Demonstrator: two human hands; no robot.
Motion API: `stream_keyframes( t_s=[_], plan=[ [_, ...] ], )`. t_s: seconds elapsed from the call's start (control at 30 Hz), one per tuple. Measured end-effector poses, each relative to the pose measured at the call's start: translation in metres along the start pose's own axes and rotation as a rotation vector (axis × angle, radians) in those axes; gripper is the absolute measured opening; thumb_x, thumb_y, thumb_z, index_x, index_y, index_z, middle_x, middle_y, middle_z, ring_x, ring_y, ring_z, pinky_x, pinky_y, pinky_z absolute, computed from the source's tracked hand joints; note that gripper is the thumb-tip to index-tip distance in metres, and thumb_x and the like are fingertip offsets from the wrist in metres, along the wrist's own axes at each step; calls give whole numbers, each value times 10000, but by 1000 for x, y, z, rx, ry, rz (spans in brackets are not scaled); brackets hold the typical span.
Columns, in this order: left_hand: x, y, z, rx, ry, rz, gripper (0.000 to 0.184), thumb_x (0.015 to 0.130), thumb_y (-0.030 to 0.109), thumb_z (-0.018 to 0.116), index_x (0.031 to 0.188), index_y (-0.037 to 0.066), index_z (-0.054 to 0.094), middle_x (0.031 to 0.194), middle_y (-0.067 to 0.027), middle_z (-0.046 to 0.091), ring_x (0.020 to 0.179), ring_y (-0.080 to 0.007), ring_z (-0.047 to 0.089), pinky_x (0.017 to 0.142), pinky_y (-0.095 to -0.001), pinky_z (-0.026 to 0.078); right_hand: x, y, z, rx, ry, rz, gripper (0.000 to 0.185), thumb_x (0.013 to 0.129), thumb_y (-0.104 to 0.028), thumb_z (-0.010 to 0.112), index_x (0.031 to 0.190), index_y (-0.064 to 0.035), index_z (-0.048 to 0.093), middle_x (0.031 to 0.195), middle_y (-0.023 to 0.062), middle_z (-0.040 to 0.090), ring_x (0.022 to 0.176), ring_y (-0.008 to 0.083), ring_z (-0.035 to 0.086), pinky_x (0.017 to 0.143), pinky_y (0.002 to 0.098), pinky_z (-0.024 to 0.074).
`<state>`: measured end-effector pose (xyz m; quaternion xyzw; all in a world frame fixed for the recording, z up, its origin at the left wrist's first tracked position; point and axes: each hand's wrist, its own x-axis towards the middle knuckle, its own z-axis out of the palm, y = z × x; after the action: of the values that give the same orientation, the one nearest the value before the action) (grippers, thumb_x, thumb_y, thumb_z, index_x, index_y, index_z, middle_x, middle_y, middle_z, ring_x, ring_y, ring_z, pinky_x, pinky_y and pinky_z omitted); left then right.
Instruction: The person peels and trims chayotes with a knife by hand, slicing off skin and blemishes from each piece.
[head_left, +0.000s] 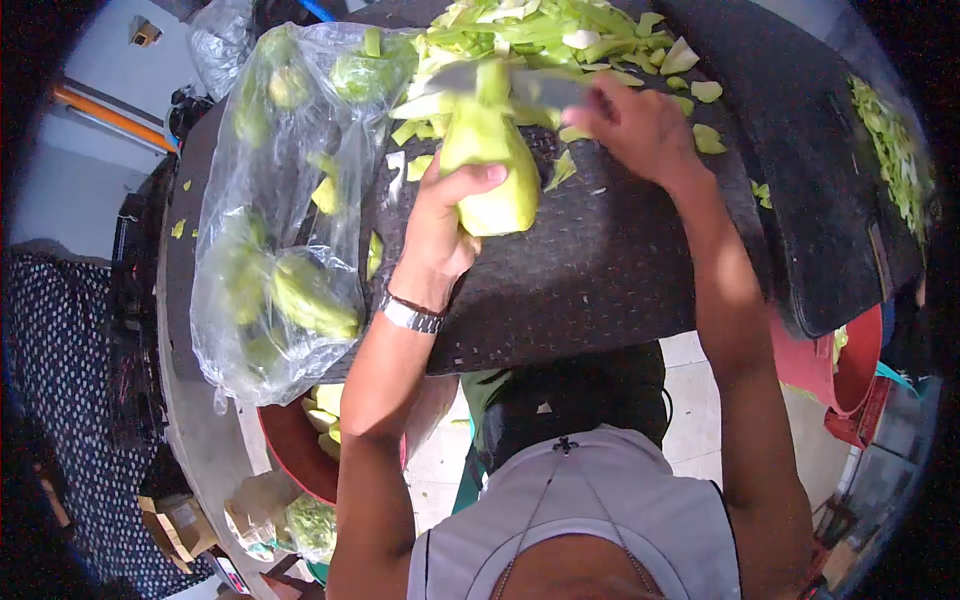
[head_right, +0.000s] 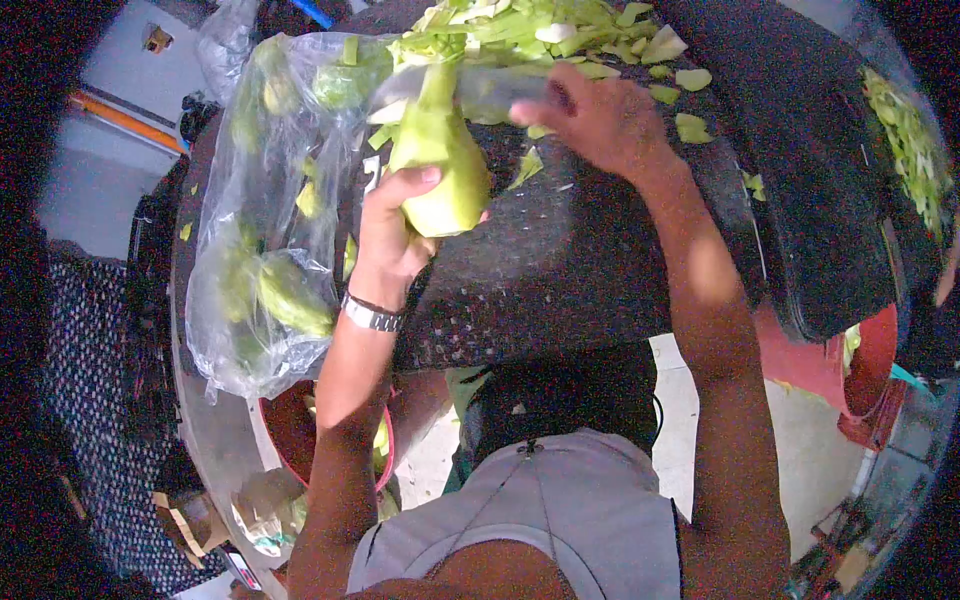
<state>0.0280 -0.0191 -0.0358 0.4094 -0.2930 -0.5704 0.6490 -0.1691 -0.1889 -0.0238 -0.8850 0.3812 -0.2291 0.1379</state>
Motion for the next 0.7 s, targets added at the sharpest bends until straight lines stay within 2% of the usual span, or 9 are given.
stream_keyframes(
  t_s=[0.07, 0.1, 0.2, 0.3, 0.4, 0.5, 0.53, 0.6, 0.7],
  plan=[
    [-2, 3, 2, -62, -50, -2, 590, 859, 229, 666, 1366, -29, 511, 1224, -220, 660, 1054, -352, 694, 871, -508, 599, 9, 22, 0, -70, 62, 157, 689, 897, -760, 538, 968, -86, 659, 834, 165, 722, 826, 391, 718, 793, 511, 548],
    [0, 5, 3, -110, -30, 9, 584, 873, 239, 654, 1370, -32, 510, 1228, -224, 659, 1062, -357, 691, 877, -517, 595, 9, 28, -4, -18, 5, 213, 735, 919, -761, 501, 994, -49, 665, 902, 204, 723, 910, 419, 709, 849, 526, 528],
    [5, 5, 2, -222, 67, 40, 565, 911, 265, 620, 1376, -36, 509, 1239, -231, 656, 1083, -370, 684, 892, -542, 584, 11, 28, 13, 314, -12, 224, 771, 935, -758, 472, 996, -12, 655, 896, 226, 715, 931, 438, 697, 878, 535, 509],
    [11, 8, -5, -246, 186, 19, 537, 959, 321, 583, 1364, -27, 519, 1249, -218, 655, 1088, -371, 679, 918, -551, 569, 3, -2, 5, 337, -198, 271, 733, 957, -710, 500, 1002, 8, 644, 882, 241, 709, 896, 458, 691, 827, 534, 516],
    [11, 11, -14, -349, 151, -12, 534, 975, 370, 575, 1354, -3, 534, 1241, -206, 662, 1077, -355, 683, 952, -522, 555, -15, -39, 11, 372, -110, 83, 635, 937, -641, 607, 958, -7, 613, 798, 193, 701, 785, 412, 706, 714, 498, 538],
    [13, 7, -17, -466, 242, 54, 517, 988, 393, 566, 1343, 17, 554, 1214, -197, 677, 1068, -344, 685, 981, -497, 538, -33, -68, 5, 320, -213, -233, 550, 879, -562, 733, 921, -43, 556, 691, 109, 662, 642, 341, 696, 584, 450, 533],
    [10, 9, -22, -479, 113, 38, 488, 992, 395, 565, 1314, 28, 580, 1193, -195, 688, 1071, -333, 685, 996, -486, 526, -35, -71, 7, 321, -182, -289, 544, 863, -554, 752, 913, -56, 539, 668, 85, 644, 610, 323, 685, 564, 441, 531],
    [8, 12, -24, -548, 81, 71, 500, 996, 392, 552, 1314, 7, 586, 1200, -212, 690, 1082, -344, 682, 1003, -488, 520, -40, -73, 10, 321, -123, -398, 543, 830, -539, 789, 896, -81, 503, 621, 39, 608, 547, 287, 664, 526, 424, 527],
    [6, 15, -13, -394, 133, 117, 447, 960, 354, 616, 1239, 5, 611, 1095, -173, 716, 975, -306, 717, 915, -457, 573, -40, -70, 9, 279, -101, -502, 517, 810, -460, 827, 940, -78, 505, 602, -1, 566, 513, 217, 622, 497, 360, 491]
  ],
)
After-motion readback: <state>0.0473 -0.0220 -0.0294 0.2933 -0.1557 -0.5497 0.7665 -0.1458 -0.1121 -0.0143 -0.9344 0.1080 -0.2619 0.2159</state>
